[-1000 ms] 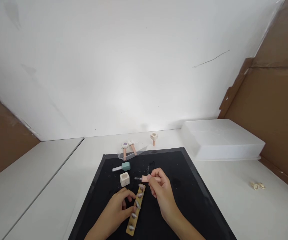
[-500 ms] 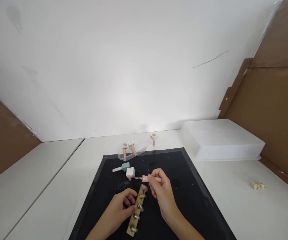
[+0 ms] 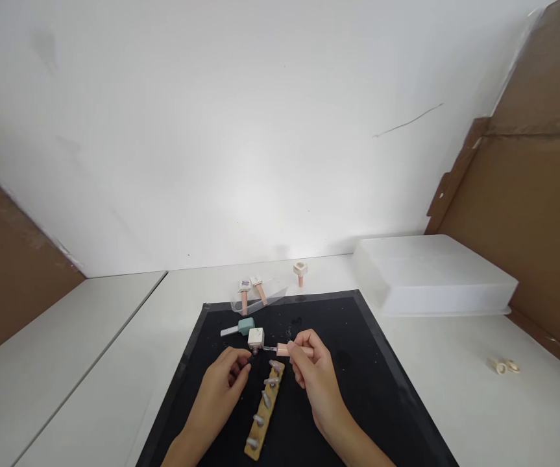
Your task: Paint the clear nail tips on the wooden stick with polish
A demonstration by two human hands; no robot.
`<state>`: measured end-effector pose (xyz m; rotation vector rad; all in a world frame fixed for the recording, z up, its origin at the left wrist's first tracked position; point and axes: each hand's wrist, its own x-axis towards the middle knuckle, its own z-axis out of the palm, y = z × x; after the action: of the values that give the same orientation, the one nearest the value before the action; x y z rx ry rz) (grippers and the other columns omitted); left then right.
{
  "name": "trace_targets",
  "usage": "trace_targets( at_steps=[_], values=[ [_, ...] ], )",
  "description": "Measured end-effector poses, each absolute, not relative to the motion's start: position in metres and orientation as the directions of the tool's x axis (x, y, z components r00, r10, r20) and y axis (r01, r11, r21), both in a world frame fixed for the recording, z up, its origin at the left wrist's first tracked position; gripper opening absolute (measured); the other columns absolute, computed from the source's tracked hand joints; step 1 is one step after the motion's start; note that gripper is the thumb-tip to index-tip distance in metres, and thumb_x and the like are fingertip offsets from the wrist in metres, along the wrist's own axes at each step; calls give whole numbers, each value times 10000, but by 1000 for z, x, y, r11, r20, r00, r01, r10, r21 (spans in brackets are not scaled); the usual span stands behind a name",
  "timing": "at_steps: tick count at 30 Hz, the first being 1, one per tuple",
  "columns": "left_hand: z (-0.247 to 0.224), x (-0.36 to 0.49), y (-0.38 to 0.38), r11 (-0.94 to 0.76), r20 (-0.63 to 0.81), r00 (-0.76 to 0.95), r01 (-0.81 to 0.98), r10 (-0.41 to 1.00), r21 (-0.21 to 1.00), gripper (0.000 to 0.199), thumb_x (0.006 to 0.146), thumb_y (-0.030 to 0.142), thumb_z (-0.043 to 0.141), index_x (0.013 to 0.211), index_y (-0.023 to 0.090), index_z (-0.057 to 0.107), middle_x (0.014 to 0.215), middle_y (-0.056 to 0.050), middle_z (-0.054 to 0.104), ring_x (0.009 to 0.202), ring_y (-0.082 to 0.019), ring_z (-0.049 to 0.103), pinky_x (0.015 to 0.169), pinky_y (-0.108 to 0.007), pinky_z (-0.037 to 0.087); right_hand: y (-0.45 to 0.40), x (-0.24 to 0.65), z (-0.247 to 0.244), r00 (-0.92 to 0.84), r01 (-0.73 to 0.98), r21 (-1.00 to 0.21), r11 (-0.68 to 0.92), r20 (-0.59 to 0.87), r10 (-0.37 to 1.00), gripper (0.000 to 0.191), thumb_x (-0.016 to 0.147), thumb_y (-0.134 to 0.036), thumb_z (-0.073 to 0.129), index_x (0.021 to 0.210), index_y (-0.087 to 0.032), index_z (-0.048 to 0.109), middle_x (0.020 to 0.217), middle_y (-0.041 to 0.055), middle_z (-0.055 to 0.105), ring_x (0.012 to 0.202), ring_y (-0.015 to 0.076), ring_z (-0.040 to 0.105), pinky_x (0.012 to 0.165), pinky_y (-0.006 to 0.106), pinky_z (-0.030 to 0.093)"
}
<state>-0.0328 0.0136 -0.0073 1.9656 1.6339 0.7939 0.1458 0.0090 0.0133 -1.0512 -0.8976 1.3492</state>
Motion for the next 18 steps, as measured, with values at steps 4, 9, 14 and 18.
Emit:
trace_targets(
  at_steps=[4,9,14,18],
  values=[
    [-7,-40,24,-363,325,220,793,919,489,342,842,170,345,1144,212,498,1174,-95,555,1093,-205,509,904,-390,438,7,146,14,41,-309,-950,-50,-66,997,256,763,-361,584,654,-199,419,469,-96,349,400,54,251,383,186,185],
    [-15,-41,39,-499,291,423,822,858,275,502,818,47,281,1287,193,383,1328,-113,460,1199,-228,429,962,-439,403,7,147,15,55,-305,-951,-49,-69,996,247,754,-357,585,658,-198,421,469,-94,366,390,50,261,377,188,170],
    [-10,-38,47,-547,269,486,799,832,250,503,791,-7,279,1219,181,463,1222,-117,527,1113,-230,478,925,-430,428,6,147,16,50,-297,-953,-55,-72,996,231,760,-341,569,658,-198,419,476,-93,375,391,48,256,378,187,169],
    [0,-40,49,-594,273,533,763,801,255,465,793,7,314,1177,198,492,1117,-102,553,1010,-212,513,869,-407,461,4,147,17,38,-297,-953,-57,-72,997,230,758,-336,569,656,-200,415,475,-95,372,392,51,258,377,184,171]
  ],
)
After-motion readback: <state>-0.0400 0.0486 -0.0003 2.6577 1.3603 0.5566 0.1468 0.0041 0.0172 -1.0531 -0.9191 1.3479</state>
